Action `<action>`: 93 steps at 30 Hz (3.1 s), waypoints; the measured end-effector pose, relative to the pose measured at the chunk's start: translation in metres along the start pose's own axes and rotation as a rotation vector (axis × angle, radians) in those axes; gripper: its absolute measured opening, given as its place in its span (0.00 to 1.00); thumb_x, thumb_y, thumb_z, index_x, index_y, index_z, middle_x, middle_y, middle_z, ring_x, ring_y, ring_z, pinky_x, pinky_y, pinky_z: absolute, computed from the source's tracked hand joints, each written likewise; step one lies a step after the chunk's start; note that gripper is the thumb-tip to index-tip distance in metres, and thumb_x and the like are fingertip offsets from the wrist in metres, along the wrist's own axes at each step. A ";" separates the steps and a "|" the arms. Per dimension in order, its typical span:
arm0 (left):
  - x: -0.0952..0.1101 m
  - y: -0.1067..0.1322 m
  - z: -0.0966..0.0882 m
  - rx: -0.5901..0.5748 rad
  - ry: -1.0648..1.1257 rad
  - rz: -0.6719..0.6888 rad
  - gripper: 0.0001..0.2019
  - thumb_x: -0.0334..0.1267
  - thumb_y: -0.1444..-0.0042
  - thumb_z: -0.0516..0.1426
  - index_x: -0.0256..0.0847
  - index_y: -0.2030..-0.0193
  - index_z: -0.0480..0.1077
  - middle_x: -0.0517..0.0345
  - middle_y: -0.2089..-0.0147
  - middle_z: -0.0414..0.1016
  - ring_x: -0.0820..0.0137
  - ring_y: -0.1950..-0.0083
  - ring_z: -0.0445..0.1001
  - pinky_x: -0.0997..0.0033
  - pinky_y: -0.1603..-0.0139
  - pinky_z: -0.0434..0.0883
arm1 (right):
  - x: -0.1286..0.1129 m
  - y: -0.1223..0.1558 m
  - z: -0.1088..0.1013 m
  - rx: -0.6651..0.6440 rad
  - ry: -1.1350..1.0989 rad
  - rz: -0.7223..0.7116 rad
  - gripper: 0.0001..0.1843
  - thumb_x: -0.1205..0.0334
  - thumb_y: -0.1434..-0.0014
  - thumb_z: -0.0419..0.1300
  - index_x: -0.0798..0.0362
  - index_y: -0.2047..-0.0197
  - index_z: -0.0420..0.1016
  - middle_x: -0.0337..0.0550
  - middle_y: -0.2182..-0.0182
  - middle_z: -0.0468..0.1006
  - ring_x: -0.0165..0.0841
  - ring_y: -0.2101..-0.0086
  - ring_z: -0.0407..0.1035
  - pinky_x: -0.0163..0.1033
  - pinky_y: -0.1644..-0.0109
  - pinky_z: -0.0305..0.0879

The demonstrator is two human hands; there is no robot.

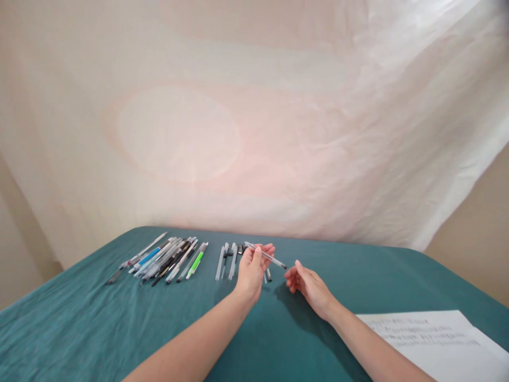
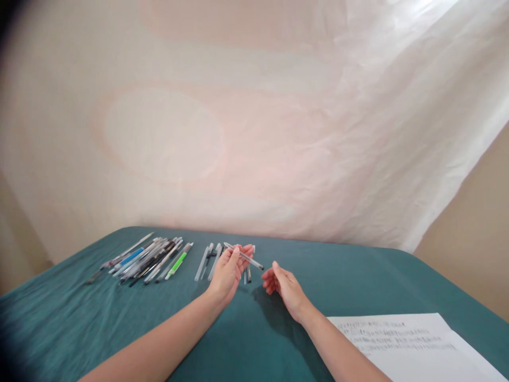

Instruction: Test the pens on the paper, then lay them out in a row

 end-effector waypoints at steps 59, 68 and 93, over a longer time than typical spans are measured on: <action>-0.006 0.005 -0.007 0.009 -0.101 -0.019 0.11 0.42 0.49 0.56 0.38 0.68 0.58 0.50 0.61 0.75 0.66 0.57 0.73 0.61 0.52 0.66 | -0.002 0.003 0.004 0.031 0.334 -0.156 0.17 0.47 0.47 0.54 0.54 0.71 0.67 0.33 0.83 0.65 0.25 0.81 0.59 0.30 0.77 0.55; -0.006 0.005 -0.008 0.020 -0.116 -0.019 0.12 0.42 0.50 0.57 0.38 0.68 0.58 0.49 0.61 0.75 0.66 0.58 0.74 0.62 0.53 0.67 | -0.002 0.003 0.005 0.038 0.354 -0.118 0.21 0.44 0.47 0.51 0.55 0.72 0.67 0.36 0.81 0.67 0.25 0.82 0.60 0.31 0.77 0.56; -0.005 0.004 -0.010 0.058 -0.150 0.001 0.13 0.43 0.52 0.58 0.38 0.68 0.59 0.50 0.63 0.75 0.66 0.60 0.74 0.61 0.53 0.68 | -0.002 0.003 0.005 0.017 0.390 -0.141 0.16 0.49 0.48 0.55 0.55 0.71 0.68 0.35 0.80 0.67 0.24 0.81 0.59 0.30 0.78 0.55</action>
Point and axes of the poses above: each hand's wrist, its own y-axis away from the middle knuckle, its own z-axis out of the palm, x = y × z, the point moved 5 cm from there along -y, towards the middle knuckle
